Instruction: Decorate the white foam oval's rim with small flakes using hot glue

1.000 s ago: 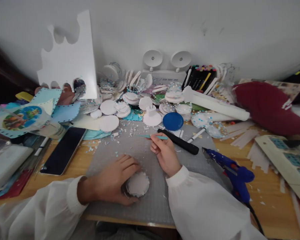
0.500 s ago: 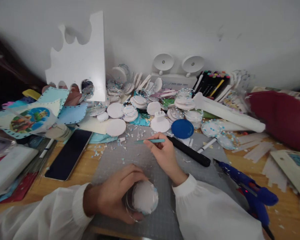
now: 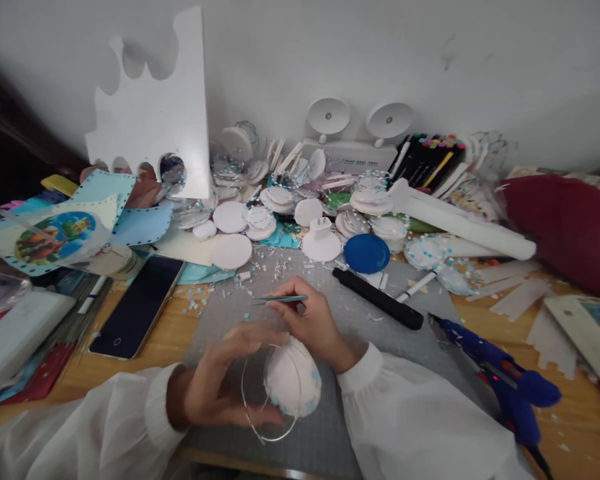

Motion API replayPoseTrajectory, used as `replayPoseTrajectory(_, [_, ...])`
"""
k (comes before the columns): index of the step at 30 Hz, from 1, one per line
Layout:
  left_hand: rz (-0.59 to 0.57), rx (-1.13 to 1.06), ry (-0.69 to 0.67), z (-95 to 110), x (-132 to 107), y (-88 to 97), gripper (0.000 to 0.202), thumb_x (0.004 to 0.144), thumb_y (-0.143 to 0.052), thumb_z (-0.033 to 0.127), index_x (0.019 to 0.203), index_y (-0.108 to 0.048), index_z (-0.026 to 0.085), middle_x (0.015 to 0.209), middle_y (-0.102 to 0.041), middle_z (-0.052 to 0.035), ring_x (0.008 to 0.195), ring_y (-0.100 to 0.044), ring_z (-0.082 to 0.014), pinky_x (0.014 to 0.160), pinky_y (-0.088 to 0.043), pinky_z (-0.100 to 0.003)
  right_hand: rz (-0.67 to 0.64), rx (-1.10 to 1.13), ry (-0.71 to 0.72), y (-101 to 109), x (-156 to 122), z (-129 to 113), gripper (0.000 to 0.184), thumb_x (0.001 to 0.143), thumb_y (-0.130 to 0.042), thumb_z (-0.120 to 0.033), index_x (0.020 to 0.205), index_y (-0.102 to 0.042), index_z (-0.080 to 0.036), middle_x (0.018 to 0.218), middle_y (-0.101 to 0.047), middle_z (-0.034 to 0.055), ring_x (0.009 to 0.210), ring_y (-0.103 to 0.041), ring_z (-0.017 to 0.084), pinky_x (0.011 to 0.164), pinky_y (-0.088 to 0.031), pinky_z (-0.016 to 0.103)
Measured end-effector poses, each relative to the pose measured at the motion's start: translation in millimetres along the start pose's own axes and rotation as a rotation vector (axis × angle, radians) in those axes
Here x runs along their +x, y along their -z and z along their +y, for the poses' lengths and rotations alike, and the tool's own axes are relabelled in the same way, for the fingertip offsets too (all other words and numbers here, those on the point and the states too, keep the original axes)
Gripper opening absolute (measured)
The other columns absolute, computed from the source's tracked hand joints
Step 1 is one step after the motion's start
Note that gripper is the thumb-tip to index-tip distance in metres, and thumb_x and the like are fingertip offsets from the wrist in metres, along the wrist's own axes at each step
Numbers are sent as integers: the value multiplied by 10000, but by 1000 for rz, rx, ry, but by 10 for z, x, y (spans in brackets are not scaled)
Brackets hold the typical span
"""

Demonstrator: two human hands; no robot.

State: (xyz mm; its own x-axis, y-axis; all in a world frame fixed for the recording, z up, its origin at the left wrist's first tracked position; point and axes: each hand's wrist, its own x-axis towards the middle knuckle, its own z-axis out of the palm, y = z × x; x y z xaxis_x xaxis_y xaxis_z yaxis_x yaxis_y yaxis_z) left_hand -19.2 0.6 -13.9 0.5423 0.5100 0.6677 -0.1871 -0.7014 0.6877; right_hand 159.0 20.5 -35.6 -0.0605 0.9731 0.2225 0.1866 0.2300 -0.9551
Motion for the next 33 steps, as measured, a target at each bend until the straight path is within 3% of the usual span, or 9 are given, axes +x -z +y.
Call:
replayPoseTrajectory(4, [10,45,-42,13,2,7,867,684,-826,283,1379,-308,257,1201,-637,-154,1108,-629,-262,920,-522,-388,46,10,24,-28,-35,0,125,821,-667,-338,833,-619,-223,853,-701,39,808,-663,187,677,-522,314])
replayPoseTrajectory(9, [12,97,-125,9,34,-11,741,756,-771,292,1349,-337,203,1145,-654,-160,1081,-647,-231,906,-534,-330,85,-17,51,-23,-68,-10,95,827,-657,-304,824,-606,-224,847,-707,34,807,-667,182,683,-524,310])
replayPoseTrajectory(14, [-251,188,-311,2,55,-57,560,859,-647,369,1255,-362,94,1019,-706,-172,964,-684,-225,897,-540,-291,89,-78,65,1,-75,-15,69,839,-635,-269,824,-595,-215,846,-709,53,807,-663,190,674,-516,313])
replayPoseTrajectory(17, [-352,259,-364,-15,5,-103,457,867,-618,412,1150,-444,98,1041,-712,-163,943,-679,-224,905,-533,-293,49,-115,83,4,-82,-42,54,834,-635,-251,824,-600,-211,845,-713,62,813,-670,198,677,-517,318])
replayPoseTrajectory(24, [-393,247,-307,-59,-50,-145,467,854,-597,502,1106,-491,123,998,-718,-142,918,-691,-218,834,-547,-288,-87,-156,132,-20,-104,-84,26,847,-618,-239,841,-600,-221,867,-727,61,813,-686,192,677,-529,314])
replayPoseTrajectory(33, [-519,236,-224,-36,-24,-126,443,877,-591,420,1131,-469,79,1017,-702,-176,919,-673,-252,821,-530,-324,-141,-177,145,-38,-107,-72,39,850,-620,-241,823,-602,-219,843,-715,52,797,-670,186,693,-514,319])
